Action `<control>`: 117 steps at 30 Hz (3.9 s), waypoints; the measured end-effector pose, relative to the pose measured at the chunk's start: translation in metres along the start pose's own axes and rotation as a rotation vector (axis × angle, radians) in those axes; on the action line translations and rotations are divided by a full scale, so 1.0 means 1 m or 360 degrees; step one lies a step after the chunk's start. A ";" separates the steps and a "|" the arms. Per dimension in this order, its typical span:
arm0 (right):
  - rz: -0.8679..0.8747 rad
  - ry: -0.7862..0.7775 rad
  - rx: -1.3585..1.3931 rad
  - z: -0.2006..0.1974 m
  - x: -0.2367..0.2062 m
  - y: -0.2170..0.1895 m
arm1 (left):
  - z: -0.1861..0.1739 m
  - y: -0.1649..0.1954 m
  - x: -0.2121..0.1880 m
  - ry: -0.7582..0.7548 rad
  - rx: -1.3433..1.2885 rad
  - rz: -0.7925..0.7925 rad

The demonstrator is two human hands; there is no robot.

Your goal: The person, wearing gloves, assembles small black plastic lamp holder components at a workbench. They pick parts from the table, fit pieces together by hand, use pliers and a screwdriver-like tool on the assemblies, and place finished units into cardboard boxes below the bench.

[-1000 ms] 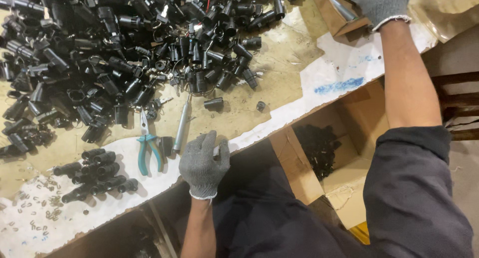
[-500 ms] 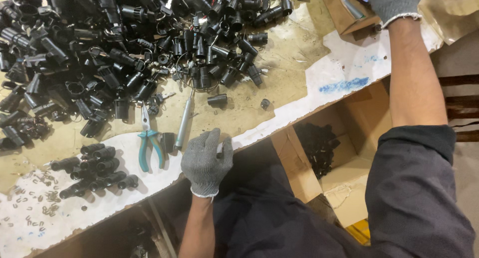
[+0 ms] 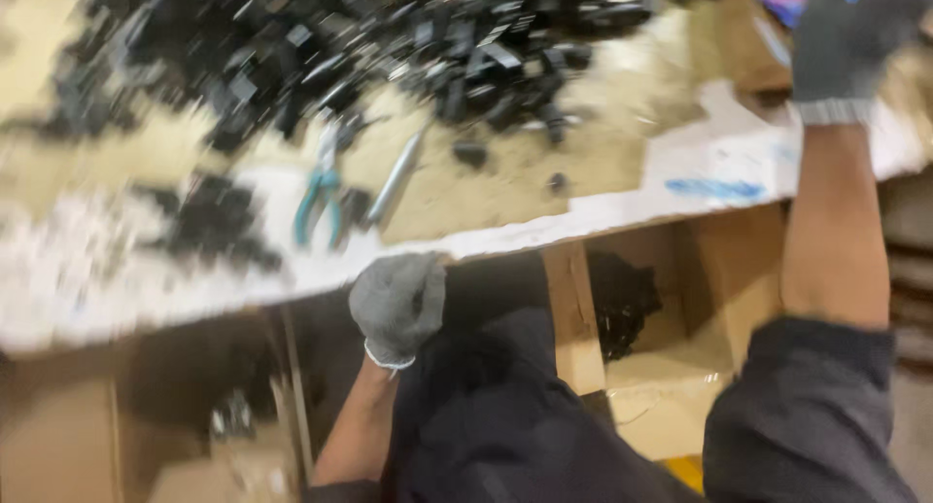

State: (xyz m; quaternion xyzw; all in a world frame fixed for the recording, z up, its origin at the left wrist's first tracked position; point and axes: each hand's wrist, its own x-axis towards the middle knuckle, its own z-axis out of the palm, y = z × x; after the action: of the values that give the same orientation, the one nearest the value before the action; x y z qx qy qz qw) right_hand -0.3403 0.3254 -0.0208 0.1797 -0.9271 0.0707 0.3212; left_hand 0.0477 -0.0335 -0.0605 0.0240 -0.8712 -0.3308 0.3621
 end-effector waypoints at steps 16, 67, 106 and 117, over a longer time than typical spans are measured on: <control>-0.1070 -0.1241 0.1677 -0.136 -0.279 -0.403 | -0.073 -0.018 -0.237 -0.0274 0.0423 -0.1438; -0.0192 -0.0544 0.1146 -0.145 -0.209 -0.412 | -0.130 -0.070 -0.085 -0.0453 -0.0097 -0.0690; 0.0251 0.0132 0.1220 -0.055 -0.143 -0.323 | -0.020 -0.026 0.045 0.0121 0.1014 0.0001; 0.0492 -0.0161 0.1923 -0.059 -0.150 -0.325 | -0.024 -0.043 0.039 -0.0080 0.0968 -0.0115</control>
State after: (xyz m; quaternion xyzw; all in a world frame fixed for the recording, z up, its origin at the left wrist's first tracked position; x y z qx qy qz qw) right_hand -0.0737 0.0822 -0.0627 0.1964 -0.7526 0.6197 0.1047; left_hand 0.0257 -0.0914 -0.0497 0.1540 -0.9374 -0.0679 0.3048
